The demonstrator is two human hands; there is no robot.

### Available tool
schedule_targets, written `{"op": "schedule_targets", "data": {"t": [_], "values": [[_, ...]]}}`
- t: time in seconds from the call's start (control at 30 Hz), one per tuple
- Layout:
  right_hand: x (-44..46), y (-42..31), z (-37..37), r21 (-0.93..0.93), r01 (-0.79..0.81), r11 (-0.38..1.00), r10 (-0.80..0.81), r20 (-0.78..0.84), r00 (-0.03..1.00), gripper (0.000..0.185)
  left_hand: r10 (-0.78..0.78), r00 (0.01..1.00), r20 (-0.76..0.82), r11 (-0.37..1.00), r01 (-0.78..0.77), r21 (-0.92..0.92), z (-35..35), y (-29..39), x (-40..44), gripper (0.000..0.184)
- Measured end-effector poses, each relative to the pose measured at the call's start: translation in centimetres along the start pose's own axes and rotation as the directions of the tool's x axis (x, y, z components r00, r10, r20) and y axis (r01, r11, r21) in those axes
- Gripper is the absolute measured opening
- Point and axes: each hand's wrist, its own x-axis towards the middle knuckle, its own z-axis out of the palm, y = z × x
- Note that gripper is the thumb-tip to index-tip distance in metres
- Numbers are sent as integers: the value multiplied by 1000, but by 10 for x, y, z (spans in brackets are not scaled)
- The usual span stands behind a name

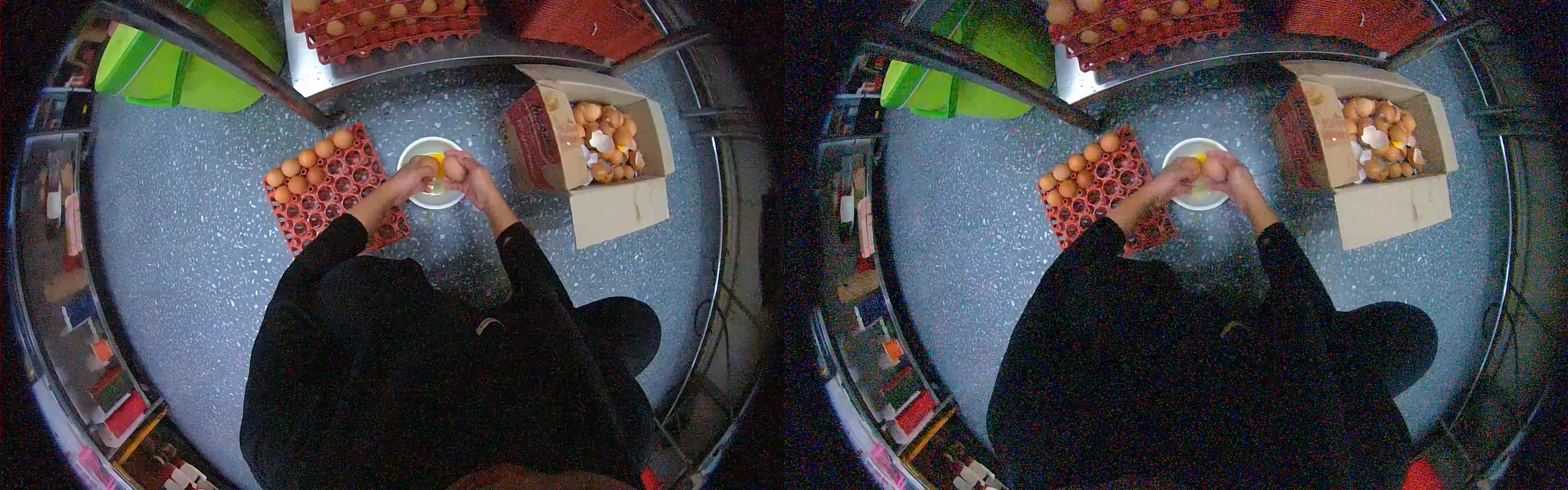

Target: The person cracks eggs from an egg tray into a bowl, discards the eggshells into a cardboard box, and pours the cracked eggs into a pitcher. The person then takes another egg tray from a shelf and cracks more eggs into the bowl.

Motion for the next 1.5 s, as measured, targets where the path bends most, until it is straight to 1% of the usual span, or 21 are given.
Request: {"op": "schedule_targets", "data": {"t": [0.03, 0.07, 0.1, 0.2, 0.23, 0.3, 0.4, 0.53, 0.6, 0.63, 0.7, 0.83, 0.9, 0.93, 1.0, 1.13, 1.2, 1.23, 1.3, 1.4, 1.5], "values": [[0, -2, 1, 0, 2, 1000, -2, -2, 1000, 30, -1, 1000, 3, 1000, 1, 1, -5, -2, 5, 43], [0, -4, 3, -275, -72, 959, 45, -103, 994, 30, -5, 999, 50, 1000, 3, 22, -10, -4, 10, 44], [0, -6, 4, -519, -165, 839, 62, -210, 976, 31, -8, 995, 96, 999, 4, 44, -10, -1, 10, 45], [10, 4, -10, -641, -85, 763, -5, -137, 991, 36, -26, 984, 176, 988, -2, 153, -6, 13, 3, 42], [7, -1, -6, -640, -84, 763, -7, -138, 990, 36, -26, 984, 177, 988, -2, 154, 2, 24, -6, 42], [1, -11, -2, -668, -42, 743, -13, -76, 997, 36, 0, 999, 37, 997, -3, 82, 15, 37, -22, 40], [10, -12, -13, -682, 27, 731, -3, 36, 999, 37, 91, 995, 48, 996, -92, 11, 7, 26, -13, 39], [22, -7, -23, -658, 125, 742, -34, 149, 988, 36, 116, 992, 52, 993, -116, 2, -1, 19, -8, 46], [23, -9, -21, -801, 185, 569, -88, 165, 982, 40, 183, 982, 37, 970, -187, 155, -2, 23, -12, 46], [21, -10, -17, -801, 185, 570, -89, 163, 983, 40, 182, 983, 38, 970, -185, 157, -2, 24, -13, 46], [17, -12, -12, -884, 224, 409, -150, 177, 973, 42, 232, 972, 28, 928, -230, 294, -3, 27, -15, 44], [15, -9, -8, -913, 188, 361, -164, 137, 977, 43, 261, 964, 49, 900, -262, 347, 4, 33, -21, 45], [9, -11, -6, -939, 175, 296, -193, 120, 974, 42, 293, 956, -37, 750, -205, 628, 14, 39, -27, 44], [7, -12, -3, -939, 174, 296, -193, 119, 974, 42, 292, 956, -36, 750, -205, 629, 19, 42, -31, 44], [4, -13, 2, -973, 153, 174, -203, 116, 972, 43, 278, 958, -76, 743, -163, 650, 27, 47, -36, 37], [7, -7, 1, -964, 196, 181, -238, 150, 960, 44, 285, 957, -50, 682, -166, 712, 8, 28, -19, 38], [6, -10, 4, -983, 83, 166, -165, 56, 985, 44, 260, 966, -18, 748, -189, 636, 11, 35, -28, 41], [8, -10, 0, -983, 86, 165, -167, 58, 984, 44, 262, 965, -18, 746, -191, 637, 12, 35, -29, 41], [13, -8, -11, -929, 204, 308, -135, 169, 976, 42, 172, 985, -9, 846, -143, 514, 11, 35, -28, 43], [18, -4, -19, -915, 200, 351, -93, 178, 980, 41, 141, 989, 35, 852, -139, 504, 1, 25, -20, 43], [22, 0, -23, -920, 230, 318, -117, 203, 972, 40, 159, 985, 69, 851, -172, 496, 3, 29, -25, 42]]}}
